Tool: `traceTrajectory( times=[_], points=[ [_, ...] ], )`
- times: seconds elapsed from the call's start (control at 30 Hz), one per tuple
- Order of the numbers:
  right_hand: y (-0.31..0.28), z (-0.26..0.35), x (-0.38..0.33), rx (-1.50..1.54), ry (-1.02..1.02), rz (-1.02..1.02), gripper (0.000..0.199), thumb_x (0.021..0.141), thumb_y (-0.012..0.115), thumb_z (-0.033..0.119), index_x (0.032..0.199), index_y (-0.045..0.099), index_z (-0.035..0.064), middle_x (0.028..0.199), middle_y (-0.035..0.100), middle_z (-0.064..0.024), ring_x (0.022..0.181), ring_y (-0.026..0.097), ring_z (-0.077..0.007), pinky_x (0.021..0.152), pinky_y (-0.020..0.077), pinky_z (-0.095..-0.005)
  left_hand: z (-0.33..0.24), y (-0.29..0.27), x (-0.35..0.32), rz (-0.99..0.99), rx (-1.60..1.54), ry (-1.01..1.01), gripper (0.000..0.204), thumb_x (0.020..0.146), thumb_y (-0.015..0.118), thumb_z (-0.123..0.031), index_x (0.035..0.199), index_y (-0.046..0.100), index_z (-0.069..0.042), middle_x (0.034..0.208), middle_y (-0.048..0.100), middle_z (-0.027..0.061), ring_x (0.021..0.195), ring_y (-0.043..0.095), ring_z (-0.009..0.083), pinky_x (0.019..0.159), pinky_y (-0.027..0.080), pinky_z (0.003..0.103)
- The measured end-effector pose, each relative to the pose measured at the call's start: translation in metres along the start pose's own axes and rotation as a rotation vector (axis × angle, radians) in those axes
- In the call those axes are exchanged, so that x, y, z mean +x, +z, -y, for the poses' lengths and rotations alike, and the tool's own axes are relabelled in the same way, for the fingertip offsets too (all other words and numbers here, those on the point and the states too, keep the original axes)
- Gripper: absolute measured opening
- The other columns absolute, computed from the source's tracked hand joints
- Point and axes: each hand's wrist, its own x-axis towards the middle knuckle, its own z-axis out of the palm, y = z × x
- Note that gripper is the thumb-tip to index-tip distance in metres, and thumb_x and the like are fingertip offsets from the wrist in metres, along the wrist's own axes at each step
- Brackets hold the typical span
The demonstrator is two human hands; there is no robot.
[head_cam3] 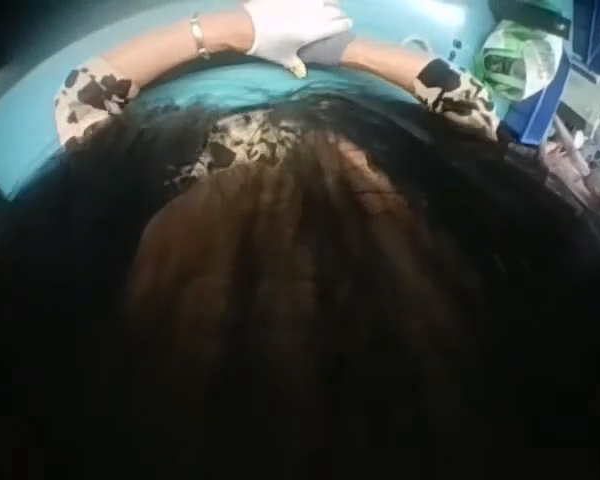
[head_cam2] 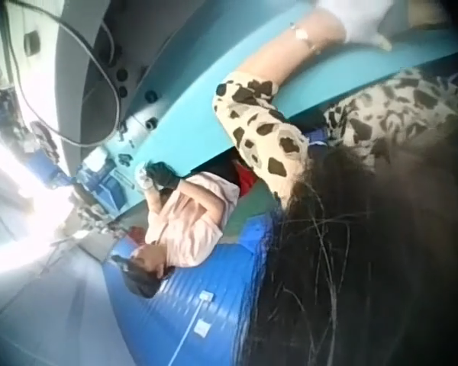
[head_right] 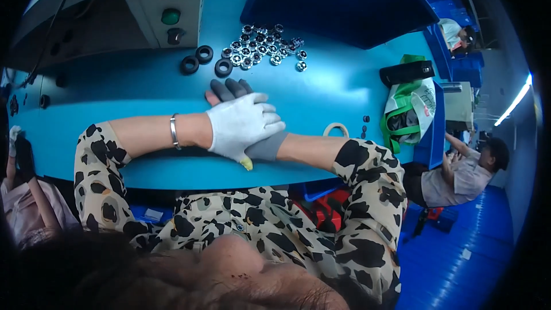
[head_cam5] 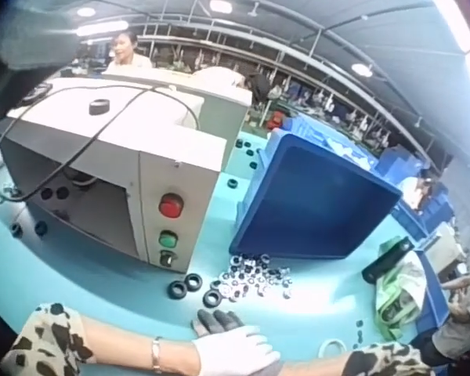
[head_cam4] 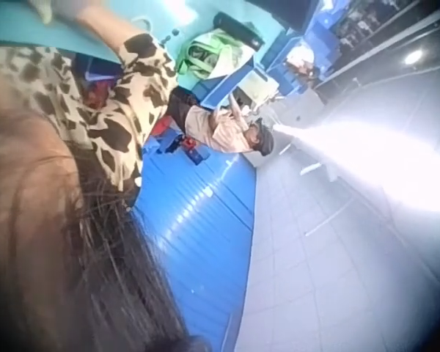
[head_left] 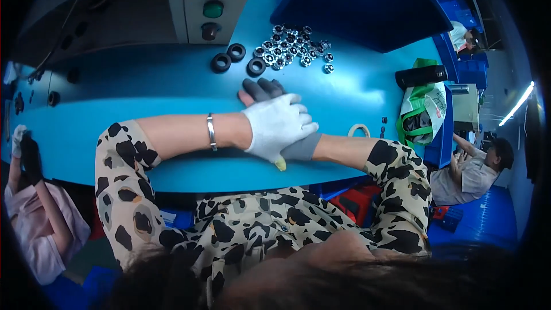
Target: The person repeatedly assembles components by inserting small metal rings into black rubber rings by hand.
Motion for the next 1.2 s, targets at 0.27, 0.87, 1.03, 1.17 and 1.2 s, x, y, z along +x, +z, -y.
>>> traceTrajectory(
  times=[0.27, 0.87, 1.03, 1.17, 1.2],
  points=[
    [0.002, 0.004, 0.001, -0.205, 0.067, -0.076, 0.051, 0.099, 0.053, 0.036, 0.146, 0.052, 0.0163, 0.156, 0.044, -0.0106, 0.142, 0.037, -0.0360, 0.120, 0.0250, -0.0534, 0.002, 0.010, -0.002, 0.025, -0.059, 0.000, 0.099, 0.072, 0.083, -0.055, 0.140, 0.047, 0.007, 0.116, 0.064, 0.0162, 0.112, 0.063, 0.0297, 0.103, 0.043, 0.042],
    [-0.028, 0.003, -0.005, 0.046, 0.380, -0.321, 0.042, 0.103, 0.045, 0.029, 0.138, 0.059, 0.0093, 0.149, 0.053, -0.0147, 0.136, 0.045, -0.0332, 0.114, 0.0330, -0.0480, -0.041, 0.037, -0.044, -0.699, 0.108, -0.173, 0.059, 0.074, 0.083, -0.017, 0.127, 0.060, -0.006, 0.132, 0.058, 0.0152, 0.116, 0.058, 0.0358, 0.099, 0.046, 0.050],
    [-0.052, -0.024, -0.033, 0.747, 0.438, -0.565, 0.048, 0.110, 0.036, 0.032, 0.139, 0.061, 0.0040, 0.133, 0.064, -0.0086, 0.119, 0.056, -0.0183, 0.107, 0.0408, -0.0340, -0.061, 0.052, -0.054, -0.583, -0.062, -0.263, 0.031, 0.082, 0.073, -0.006, 0.112, 0.065, -0.004, 0.111, 0.065, 0.0153, 0.088, 0.065, 0.0343, 0.074, 0.055, 0.040],
    [-0.050, -0.031, -0.023, 0.791, 0.412, -0.526, 0.045, 0.110, 0.038, 0.030, 0.137, 0.062, 0.0033, 0.130, 0.064, -0.0094, 0.120, 0.056, -0.0188, 0.102, 0.0446, -0.0340, -0.065, 0.058, -0.025, -0.574, -0.009, -0.238, 0.026, 0.087, 0.067, -0.007, 0.112, 0.064, -0.002, 0.112, 0.064, 0.0154, 0.091, 0.066, 0.0331, 0.076, 0.056, 0.041],
    [-0.048, -0.030, -0.019, 0.793, 0.387, -0.525, 0.045, 0.110, 0.039, 0.031, 0.136, 0.062, 0.0034, 0.129, 0.064, -0.0093, 0.121, 0.056, -0.0191, 0.103, 0.0447, -0.0346, -0.063, 0.060, -0.017, -0.503, -0.007, -0.302, 0.024, 0.087, 0.066, -0.008, 0.110, 0.065, -0.002, 0.110, 0.064, 0.0159, 0.091, 0.066, 0.0331, 0.076, 0.056, 0.042]
  ],
)
